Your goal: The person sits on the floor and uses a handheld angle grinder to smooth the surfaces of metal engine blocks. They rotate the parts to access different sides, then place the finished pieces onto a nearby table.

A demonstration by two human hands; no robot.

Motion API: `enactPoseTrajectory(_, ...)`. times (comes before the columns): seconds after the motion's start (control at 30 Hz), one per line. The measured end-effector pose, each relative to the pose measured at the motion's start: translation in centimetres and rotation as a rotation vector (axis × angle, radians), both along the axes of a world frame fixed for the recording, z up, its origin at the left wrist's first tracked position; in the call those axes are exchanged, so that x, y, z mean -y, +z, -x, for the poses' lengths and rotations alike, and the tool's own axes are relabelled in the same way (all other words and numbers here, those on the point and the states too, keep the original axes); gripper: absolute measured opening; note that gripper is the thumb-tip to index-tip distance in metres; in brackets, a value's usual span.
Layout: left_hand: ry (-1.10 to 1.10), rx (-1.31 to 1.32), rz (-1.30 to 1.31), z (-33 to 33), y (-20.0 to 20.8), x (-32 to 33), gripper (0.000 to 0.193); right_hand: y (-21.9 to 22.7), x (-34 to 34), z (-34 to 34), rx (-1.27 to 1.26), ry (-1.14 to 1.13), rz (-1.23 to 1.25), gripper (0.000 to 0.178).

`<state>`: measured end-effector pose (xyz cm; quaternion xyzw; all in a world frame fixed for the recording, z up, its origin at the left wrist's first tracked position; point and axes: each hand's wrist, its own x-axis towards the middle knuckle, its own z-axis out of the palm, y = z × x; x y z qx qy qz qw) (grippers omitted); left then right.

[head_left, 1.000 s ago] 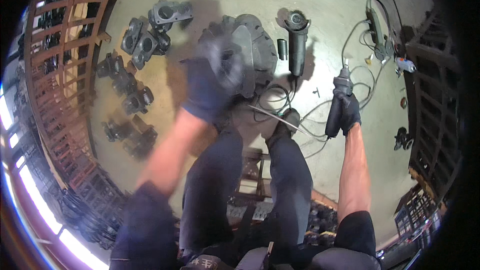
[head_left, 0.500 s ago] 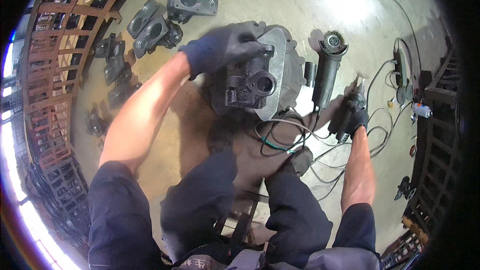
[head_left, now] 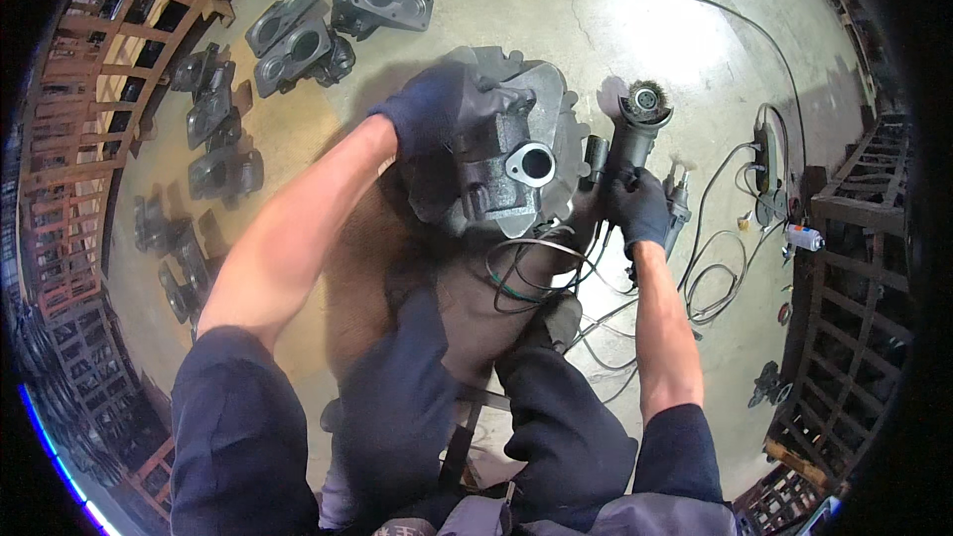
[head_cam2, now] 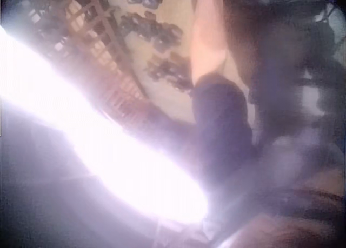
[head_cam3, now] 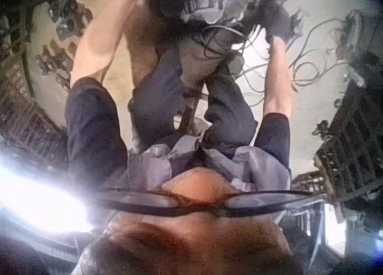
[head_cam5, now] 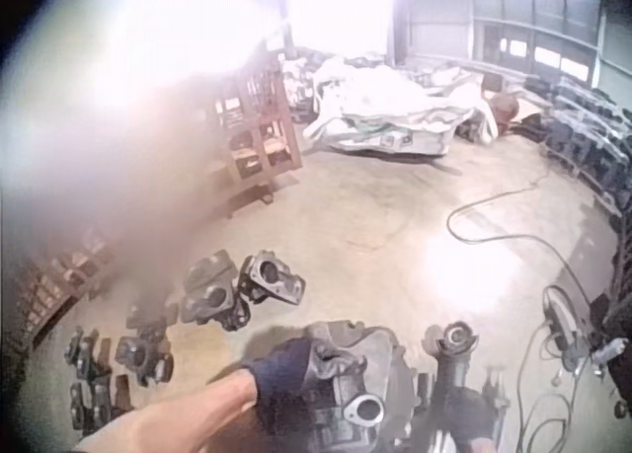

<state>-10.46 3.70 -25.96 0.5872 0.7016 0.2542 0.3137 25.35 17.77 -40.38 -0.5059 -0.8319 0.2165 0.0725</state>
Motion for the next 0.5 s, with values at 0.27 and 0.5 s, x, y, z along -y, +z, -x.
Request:
enactPoseTrajectory(0.27, 0.045, -0.010, -0.136, -0.6, -0.2, 1.0, 0.039, -1.2, -2.2, 0.7, 0.493, 0.128, -0.339, 0.022)
enactPoseTrajectory(0.5, 0.013, 0.011, -0.053, -0.5, 0.2, 0.4, 0.037, -2.2, -0.1, 5.3, -0.048, -0.044, 0.041, 0.027)
